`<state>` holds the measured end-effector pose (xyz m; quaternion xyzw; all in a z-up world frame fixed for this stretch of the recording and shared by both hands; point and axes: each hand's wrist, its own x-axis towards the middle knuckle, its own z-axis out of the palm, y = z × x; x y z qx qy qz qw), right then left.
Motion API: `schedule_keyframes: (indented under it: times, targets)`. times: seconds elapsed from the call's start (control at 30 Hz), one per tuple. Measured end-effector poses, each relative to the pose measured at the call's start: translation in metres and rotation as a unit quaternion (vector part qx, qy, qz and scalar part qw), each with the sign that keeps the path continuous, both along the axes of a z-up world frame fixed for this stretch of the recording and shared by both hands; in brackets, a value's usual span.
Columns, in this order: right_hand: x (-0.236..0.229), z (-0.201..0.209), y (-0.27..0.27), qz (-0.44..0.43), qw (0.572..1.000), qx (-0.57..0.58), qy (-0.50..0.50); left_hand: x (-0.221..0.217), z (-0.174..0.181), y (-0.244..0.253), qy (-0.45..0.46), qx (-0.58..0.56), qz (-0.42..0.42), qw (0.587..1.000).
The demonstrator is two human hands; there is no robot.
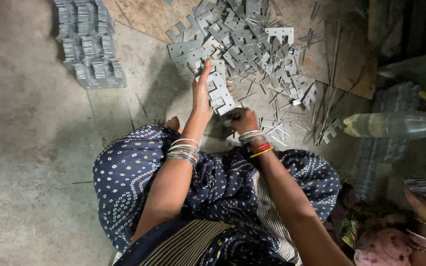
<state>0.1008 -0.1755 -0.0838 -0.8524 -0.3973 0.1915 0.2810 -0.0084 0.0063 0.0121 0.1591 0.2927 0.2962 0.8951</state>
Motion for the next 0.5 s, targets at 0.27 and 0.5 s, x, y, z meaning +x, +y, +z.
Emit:
schedule_keyframes:
  times: [0.27,0.5]
  targets:
    - [0.097,0.001,-0.063,-0.156,0.985,-0.051,-0.060,0.005,-0.001,0.002,0.020,0.010,-0.016,1.000]
    - [0.078,-0.011,-0.076,-0.002,0.998,-0.001,-0.056,0.005,0.004,-0.001,0.028,0.018,-0.031,0.999]
